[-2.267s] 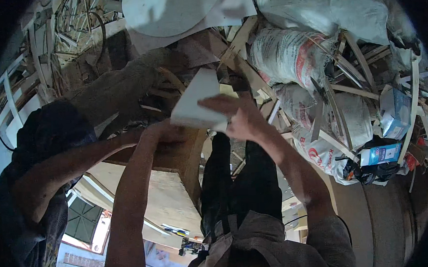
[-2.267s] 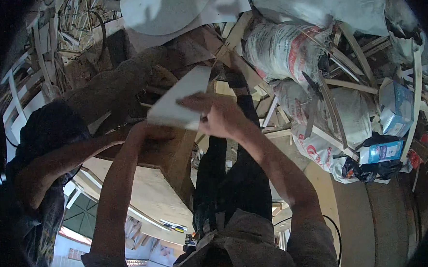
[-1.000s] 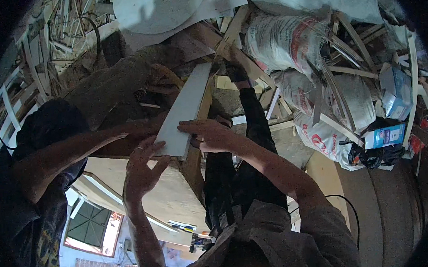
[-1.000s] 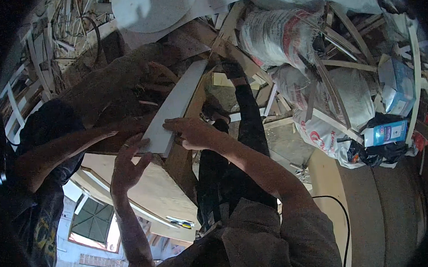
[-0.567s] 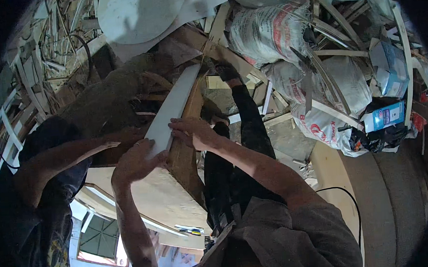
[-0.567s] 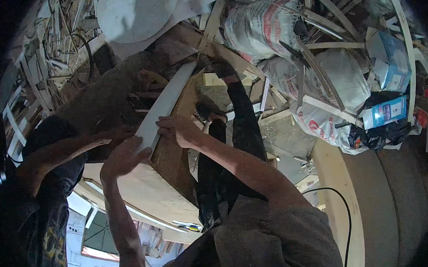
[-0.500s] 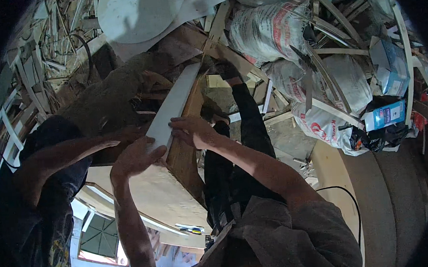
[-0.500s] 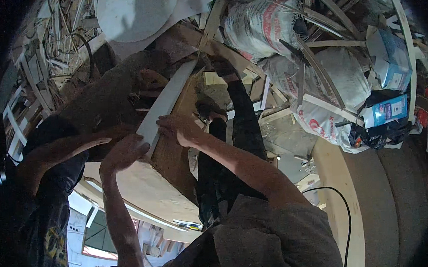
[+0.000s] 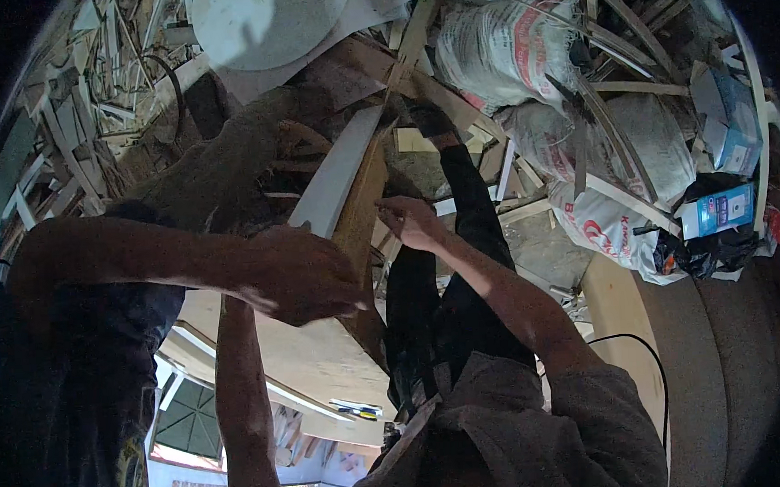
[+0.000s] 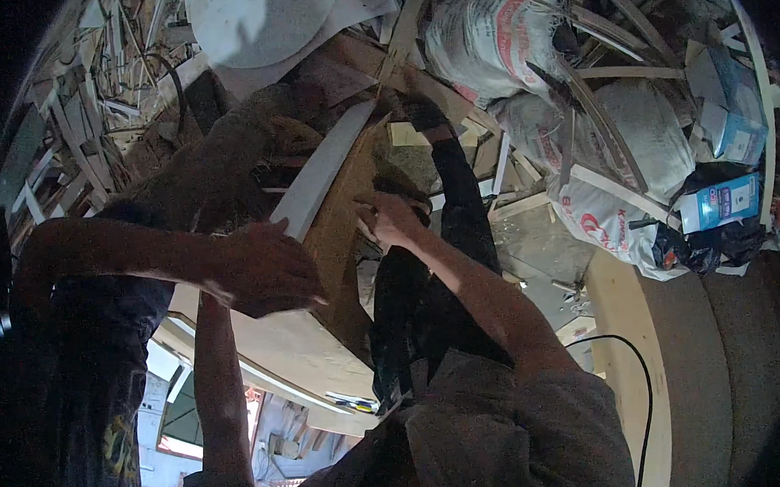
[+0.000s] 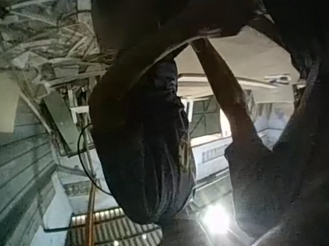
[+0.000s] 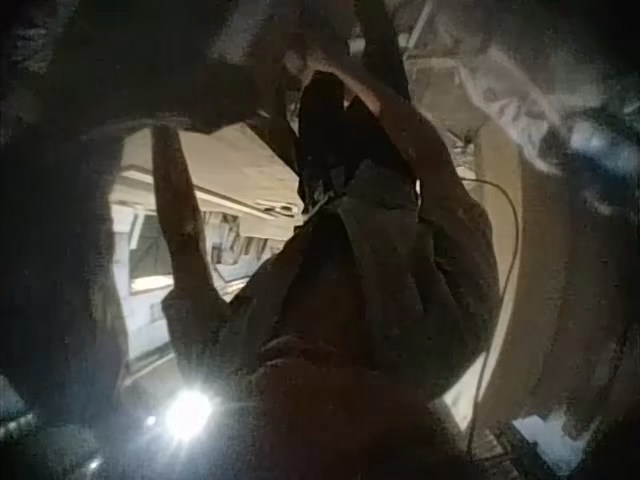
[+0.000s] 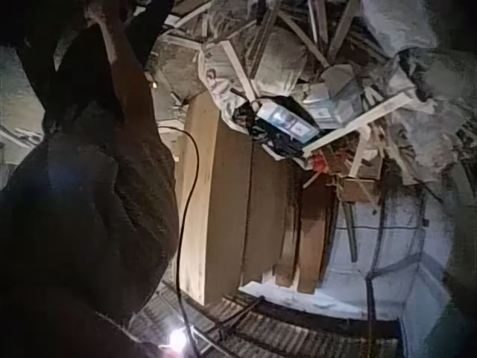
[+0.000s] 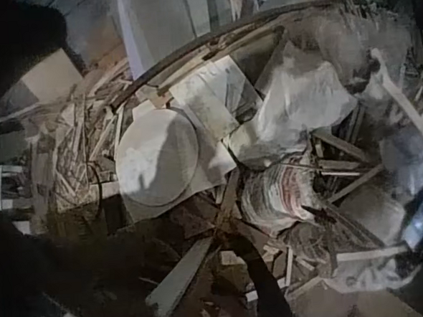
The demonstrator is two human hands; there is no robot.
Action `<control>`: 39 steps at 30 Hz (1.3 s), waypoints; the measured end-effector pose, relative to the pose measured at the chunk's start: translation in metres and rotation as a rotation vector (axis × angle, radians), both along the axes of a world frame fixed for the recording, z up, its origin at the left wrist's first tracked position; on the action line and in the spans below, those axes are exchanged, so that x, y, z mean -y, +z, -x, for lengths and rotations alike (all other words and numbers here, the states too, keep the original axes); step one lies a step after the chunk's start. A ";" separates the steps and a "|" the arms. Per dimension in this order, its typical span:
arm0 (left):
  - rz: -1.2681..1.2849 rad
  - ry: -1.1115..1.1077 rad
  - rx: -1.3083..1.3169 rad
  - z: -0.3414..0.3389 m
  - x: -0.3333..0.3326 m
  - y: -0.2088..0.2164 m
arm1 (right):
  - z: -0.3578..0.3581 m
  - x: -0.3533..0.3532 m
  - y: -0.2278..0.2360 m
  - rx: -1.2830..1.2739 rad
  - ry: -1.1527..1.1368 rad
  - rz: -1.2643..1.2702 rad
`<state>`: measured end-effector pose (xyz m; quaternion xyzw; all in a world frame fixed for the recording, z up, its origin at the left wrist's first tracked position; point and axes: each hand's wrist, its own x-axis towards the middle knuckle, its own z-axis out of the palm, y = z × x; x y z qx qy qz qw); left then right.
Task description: The person marks lines on white wood pieces with a pencil while another person helps hold the pieces.
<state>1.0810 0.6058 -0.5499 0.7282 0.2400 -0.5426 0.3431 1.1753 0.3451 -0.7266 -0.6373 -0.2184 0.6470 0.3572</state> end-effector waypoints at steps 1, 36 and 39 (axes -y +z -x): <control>0.031 0.002 -0.002 -0.007 0.001 0.002 | -0.002 0.006 -0.004 0.038 -0.017 -0.013; 0.075 0.143 -0.223 -0.047 0.011 -0.013 | 0.014 0.033 -0.017 -0.118 -0.033 0.198; -0.042 0.010 -0.354 -0.064 0.017 -0.006 | 0.016 0.040 -0.039 -0.092 -0.057 0.187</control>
